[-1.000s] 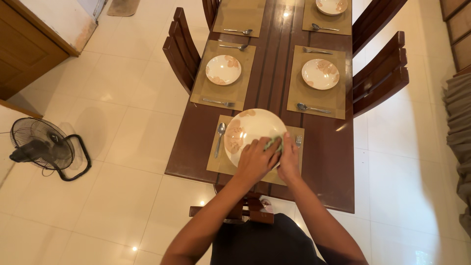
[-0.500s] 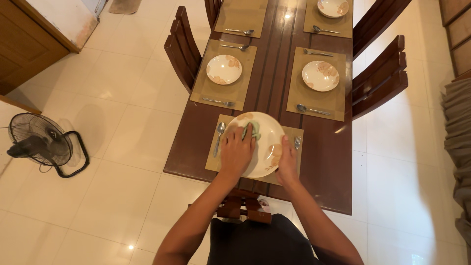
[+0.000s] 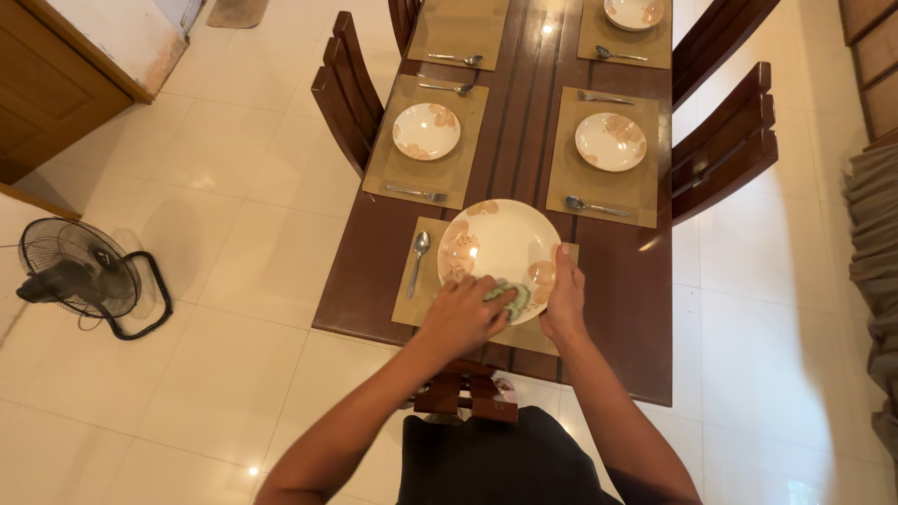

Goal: The person wipes several ceramic plates with a green cloth at a dining table. They handle each plate one at a time, wiping the surface and edges, then placing the plate back on its placemat.

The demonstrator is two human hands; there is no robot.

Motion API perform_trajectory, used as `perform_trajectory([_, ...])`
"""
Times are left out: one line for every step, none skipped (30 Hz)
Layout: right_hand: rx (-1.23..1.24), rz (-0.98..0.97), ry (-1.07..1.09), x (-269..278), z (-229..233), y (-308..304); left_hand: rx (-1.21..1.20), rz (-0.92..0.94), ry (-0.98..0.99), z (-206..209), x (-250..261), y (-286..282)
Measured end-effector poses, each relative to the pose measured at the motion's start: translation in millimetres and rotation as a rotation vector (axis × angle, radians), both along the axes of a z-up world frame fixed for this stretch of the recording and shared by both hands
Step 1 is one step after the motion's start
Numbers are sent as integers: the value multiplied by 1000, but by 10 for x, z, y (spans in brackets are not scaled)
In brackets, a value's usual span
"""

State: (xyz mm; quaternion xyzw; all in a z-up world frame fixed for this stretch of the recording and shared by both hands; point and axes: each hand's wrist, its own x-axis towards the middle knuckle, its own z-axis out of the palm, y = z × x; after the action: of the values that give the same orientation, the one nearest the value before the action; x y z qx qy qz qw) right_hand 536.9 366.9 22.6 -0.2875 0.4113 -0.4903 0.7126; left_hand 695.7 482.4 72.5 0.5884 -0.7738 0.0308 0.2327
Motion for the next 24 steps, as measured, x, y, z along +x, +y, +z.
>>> perform_trajectory([-1, 1, 4, -17, 4, 7, -10, 14, -27, -16, 30, 10])
perform_trajectory([-4, 4, 6, -20, 13, 2, -22, 31, -55, -30, 68, 7])
perform_trajectory([-7, 7, 8, -22, 22, -2, -46, 65, -83, -45, 108, 2])
perform_trajectory([-15, 6, 5, -26, 29, -4, -69, 99, -111, -59, 148, -4])
perform_trajectory([-22, 6, 3, -32, 34, -3, -93, 133, -138, -76, 181, -11])
perform_trajectory([-30, 5, 0, -39, 34, -5, -71, 176, -153, -95, 208, -20])
perform_trajectory([-37, 10, 11, -42, 31, -2, -49, 219, -168, -115, 232, -32])
perform_trajectory([-45, 16, 21, -35, 28, 2, -28, 263, -183, -134, 254, -51])
perform_trajectory([-52, 21, 30, -27, 25, 9, 9, 309, -195, -152, 267, -80])
perform_trajectory([-70, 30, 29, -19, 19, 31, 48, 354, -207, -172, 266, -113])
perform_trajectory([-87, 38, 28, 2, 13, 58, 87, 399, -219, -190, 265, -151])
perform_trajectory([-105, 47, 26, 32, 12, 80, 29, 432, -211, -200, 266, -203])
perform_trajectory([-69, 59, 37, 57, 13, 106, -29, 465, -202, -205, 267, -264])
perform_trajectory([-34, 71, 49, 72, 15, 138, -87, 498, -193, -205, 258, -321])
perform_trajectory([2, 83, 61, 91, 18, 162, -125, 490, -158, -200, 242, -374])
perform_trajectory([15, 82, 58, 127, 18, 175, -164, 481, -123, -185, 227, -435])
perform_trajectory([29, 81, 55, 163, 14, 197, -204, 472, -89, -165, 199, -483])
perform_trajectory([44, 80, 53, 184, 9, 222, -167, 434, -48, -143, 147, -512])
perform_trajectory([7, 97, 36, 192, 4, 241, -130, 396, -8, -118, 80, -535])
perform_trajectory([-31, 114, 19, 202, -4, 251, -95, 358, 32, -87, 24, -554])
perform_trajectory([-68, 131, 2, 209, -14, 249, -71, 300, 63, -60, -36, -545])
perform_trajectory([-44, 128, 9, 197, -26, 241, -47, 243, 95, -40, -110, -508])
perform_trajectory([-20, 124, 15, 172, -39, 228, -22, 185, 126, -21, -154, -468])
perform_trajectory([3, 121, 22, 160, -53, 208, -43, 118, 142, -2, -169, -437])
